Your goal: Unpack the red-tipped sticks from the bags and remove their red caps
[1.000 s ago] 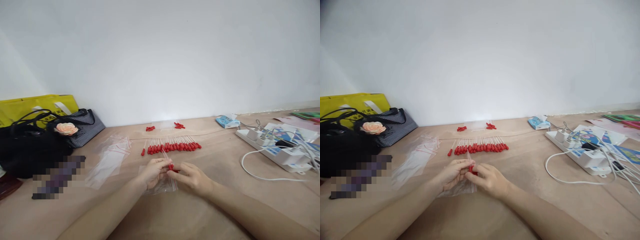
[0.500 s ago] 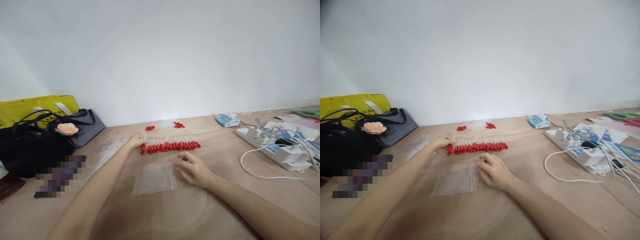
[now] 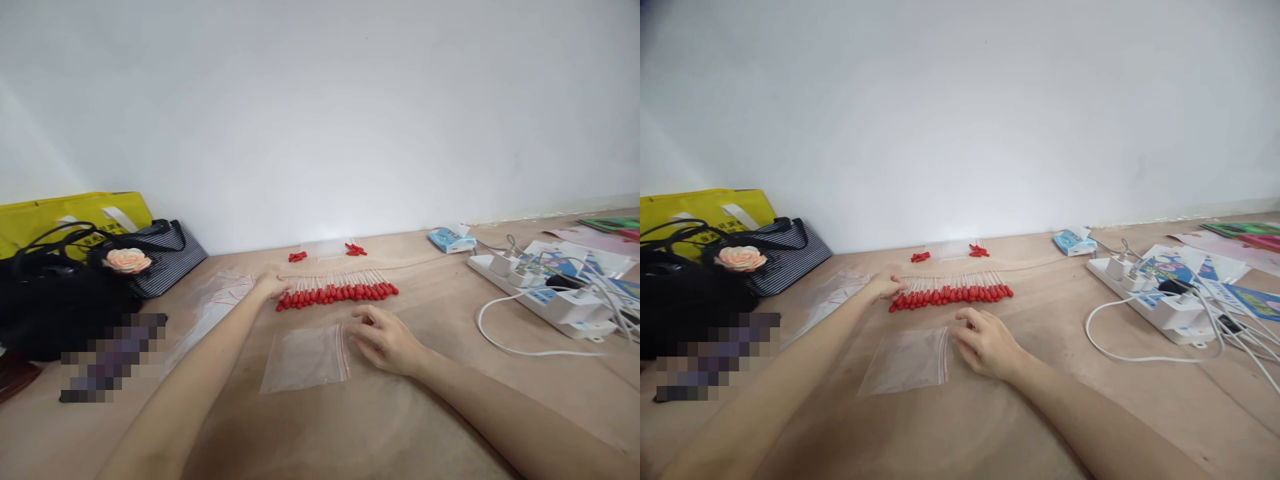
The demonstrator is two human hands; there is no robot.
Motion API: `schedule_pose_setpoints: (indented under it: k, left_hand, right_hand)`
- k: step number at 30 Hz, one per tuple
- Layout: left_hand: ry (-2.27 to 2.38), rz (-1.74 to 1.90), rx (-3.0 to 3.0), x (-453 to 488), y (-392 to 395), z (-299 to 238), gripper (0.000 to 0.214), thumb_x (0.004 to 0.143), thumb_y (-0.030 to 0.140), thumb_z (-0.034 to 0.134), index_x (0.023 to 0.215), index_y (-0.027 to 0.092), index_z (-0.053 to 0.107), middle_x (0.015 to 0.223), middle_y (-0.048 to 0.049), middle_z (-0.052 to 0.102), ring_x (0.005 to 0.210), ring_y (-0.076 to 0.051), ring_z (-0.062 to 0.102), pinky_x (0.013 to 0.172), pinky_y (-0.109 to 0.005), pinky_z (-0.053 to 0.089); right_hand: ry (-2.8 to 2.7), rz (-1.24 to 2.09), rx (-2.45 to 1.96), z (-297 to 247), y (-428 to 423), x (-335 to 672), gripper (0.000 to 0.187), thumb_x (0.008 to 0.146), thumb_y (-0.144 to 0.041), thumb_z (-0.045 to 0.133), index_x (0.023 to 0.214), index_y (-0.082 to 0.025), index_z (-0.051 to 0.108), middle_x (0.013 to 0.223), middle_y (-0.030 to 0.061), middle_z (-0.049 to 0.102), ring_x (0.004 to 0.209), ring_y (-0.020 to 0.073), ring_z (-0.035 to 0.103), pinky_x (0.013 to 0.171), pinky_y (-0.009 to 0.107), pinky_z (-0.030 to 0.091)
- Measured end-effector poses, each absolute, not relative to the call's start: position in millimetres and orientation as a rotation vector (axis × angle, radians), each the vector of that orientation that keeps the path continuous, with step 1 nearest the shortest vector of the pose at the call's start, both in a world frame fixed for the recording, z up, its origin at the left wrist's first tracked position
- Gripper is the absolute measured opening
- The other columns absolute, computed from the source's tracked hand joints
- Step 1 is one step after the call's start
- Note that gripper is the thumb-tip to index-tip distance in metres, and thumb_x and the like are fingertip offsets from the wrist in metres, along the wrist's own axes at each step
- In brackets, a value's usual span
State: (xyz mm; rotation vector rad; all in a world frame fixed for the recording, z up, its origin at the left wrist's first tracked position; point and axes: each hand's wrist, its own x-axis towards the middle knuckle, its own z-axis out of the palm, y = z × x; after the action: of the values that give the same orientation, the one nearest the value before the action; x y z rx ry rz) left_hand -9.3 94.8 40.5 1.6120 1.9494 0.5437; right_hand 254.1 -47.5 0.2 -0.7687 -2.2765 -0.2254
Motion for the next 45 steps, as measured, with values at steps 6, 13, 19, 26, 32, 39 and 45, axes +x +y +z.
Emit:
schedule_pose_setpoints:
  k: [6,13,19,26,32,39,45]
  left_hand:
    - [2.126,0.582,1.767,-22.9,75.5,51.2,0.016,0.068,0.030,0.062,0.066,0.014,0.059,0.059,-0.0029,0.061,0.069,-0.019,0.060,0.064,-0.027,0.044]
    - [2.132,0.671,1.813,-41.1,52.2,37.2,0.012,0.062,0.027,0.064,0.064,0.016,0.060,0.060,-0.0011,0.065,0.063,-0.016,0.061,0.056,-0.021,0.041]
    - [2.031,0.682,1.817,-30.6,57.9,23.4,0.017,0.066,0.027,0.061,0.077,0.015,0.062,0.067,-0.0023,0.067,0.058,-0.014,0.061,0.053,-0.020,0.042]
    - [2.068,0.686,1.936,-24.7,46.7,30.4,0.021,0.070,0.035,0.056,0.070,0.017,0.065,0.072,-0.0050,0.068,0.072,-0.020,0.063,0.062,-0.026,0.042]
    - [2.063,0.769,2.049,-28.6,39.3,32.3,0.019,0.073,0.030,0.052,0.071,0.016,0.064,0.071,-0.0064,0.068,0.069,-0.021,0.062,0.064,-0.029,0.045]
    - [1.326,0.679,2.580,-2.8,-33.9,24.3,0.027,0.084,0.032,0.040,0.098,0.020,0.059,0.105,-0.0057,0.061,0.100,-0.018,0.054,0.090,-0.032,0.040]
    - [1.280,0.428,2.478,6.7,-58.4,21.8,0.048,0.076,0.039,0.052,0.121,0.023,0.044,0.126,-0.0080,0.047,0.117,-0.024,0.041,0.097,-0.041,0.033]
  right_hand:
    - [-2.294,-0.243,-0.758,-2.5,-46.1,254.6,0.023,0.076,-0.014,0.043,0.094,-0.019,0.056,0.100,0.0086,0.052,0.067,0.0120,0.049,0.062,0.028,0.043]
    - [-2.321,-0.189,-0.766,-4.8,-45.5,252.2,0.021,0.078,-0.017,0.044,0.093,-0.020,0.058,0.099,0.0078,0.053,0.066,0.0110,0.049,0.062,0.026,0.042]
    - [-2.335,-0.181,-0.786,-4.8,-45.9,251.7,0.020,0.079,-0.018,0.043,0.093,-0.020,0.058,0.099,0.0078,0.053,0.066,0.0109,0.050,0.062,0.026,0.041]
    - [-2.347,-0.182,-0.798,-4.1,-45.6,252.6,0.020,0.081,-0.020,0.042,0.092,-0.020,0.058,0.098,0.0074,0.053,0.065,0.0106,0.050,0.062,0.026,0.041]
    - [-2.367,-0.128,-0.802,-4.9,-44.2,252.7,0.019,0.081,-0.021,0.042,0.089,-0.019,0.060,0.085,0.0061,0.057,0.067,0.0137,0.050,0.061,0.027,0.041]
    - [-2.410,0.137,-0.676,9.9,-57.0,241.0,0.031,0.085,-0.033,0.041,0.112,-0.021,0.052,0.113,0.0092,0.054,0.102,0.0177,0.048,0.085,0.034,0.038]
    - [-2.633,0.344,-0.544,8.5,-59.3,240.0,0.032,0.085,-0.039,0.040,0.107,-0.023,0.057,0.113,0.0049,0.056,0.114,0.0177,0.041,0.098,0.039,0.025]
